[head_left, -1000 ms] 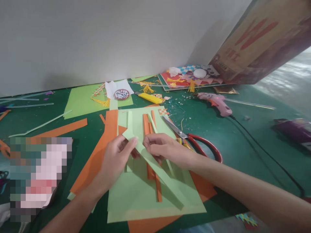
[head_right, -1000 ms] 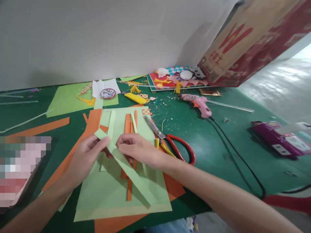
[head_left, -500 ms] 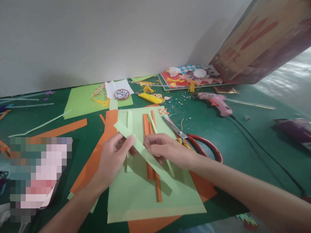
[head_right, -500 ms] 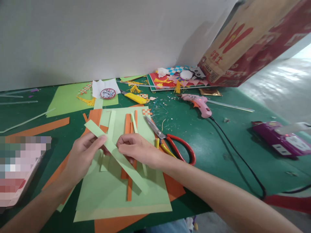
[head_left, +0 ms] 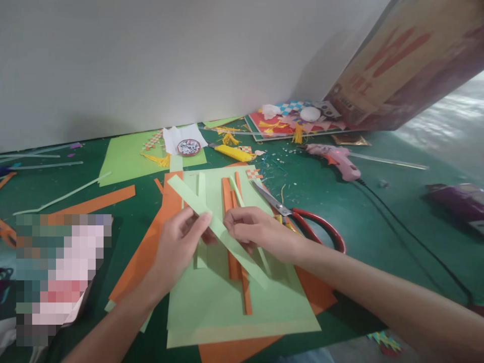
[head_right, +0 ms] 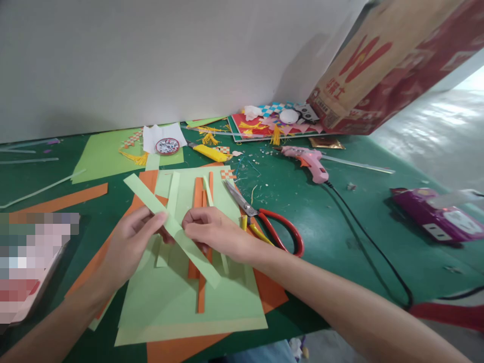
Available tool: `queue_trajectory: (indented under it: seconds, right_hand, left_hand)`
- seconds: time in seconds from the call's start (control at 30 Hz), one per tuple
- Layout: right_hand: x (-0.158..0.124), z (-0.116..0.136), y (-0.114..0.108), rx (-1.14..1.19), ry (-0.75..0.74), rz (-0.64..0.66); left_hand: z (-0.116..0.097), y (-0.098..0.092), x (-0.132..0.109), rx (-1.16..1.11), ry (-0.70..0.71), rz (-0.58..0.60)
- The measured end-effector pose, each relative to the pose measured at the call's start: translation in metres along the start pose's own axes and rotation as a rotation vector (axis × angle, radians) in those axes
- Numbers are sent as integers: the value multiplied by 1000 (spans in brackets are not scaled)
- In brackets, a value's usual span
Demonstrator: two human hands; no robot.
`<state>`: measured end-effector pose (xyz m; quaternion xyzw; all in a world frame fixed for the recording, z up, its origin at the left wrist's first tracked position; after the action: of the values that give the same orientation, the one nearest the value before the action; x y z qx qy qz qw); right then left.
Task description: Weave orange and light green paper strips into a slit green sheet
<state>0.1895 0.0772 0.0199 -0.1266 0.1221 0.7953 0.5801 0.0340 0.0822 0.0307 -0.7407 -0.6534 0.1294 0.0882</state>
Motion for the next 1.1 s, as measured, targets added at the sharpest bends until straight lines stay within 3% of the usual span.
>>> queue_trajectory:
  seconds: [0.13,0.37,0.57,0.8,1.0,1.1]
  right_hand:
    - [0,0,-1,6,0,6]
    - [0,2,0,-22,-9,11]
    - [1,1,0,-12,-7,2]
    - [2,-2,-2,-53,-9,14]
    - [2,-2,-3,-19,-11,17]
    - [2,-3,-3,-3,-21,41]
  left_hand:
    - [-1,6,-3,6,2,140]
    - [0,0,0,65,-30,-50]
    - [-1,8,-3,81,0,125]
    - [2,4,-2,89,-27,2]
    - [0,7,-3,96,-17,123]
    - [1,3,-1,111,-4,9]
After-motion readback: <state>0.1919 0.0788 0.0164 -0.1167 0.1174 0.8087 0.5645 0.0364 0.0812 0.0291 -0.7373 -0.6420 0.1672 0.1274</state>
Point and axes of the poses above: each hand's wrist, its own x-axis towards the middle knuckle, its own y-axis out of the palm, z = x × y, the point moved 2 cm from there along x, towards the middle knuckle, and after that the axes turned 7 degrees about -z, right-handed, at the moved point
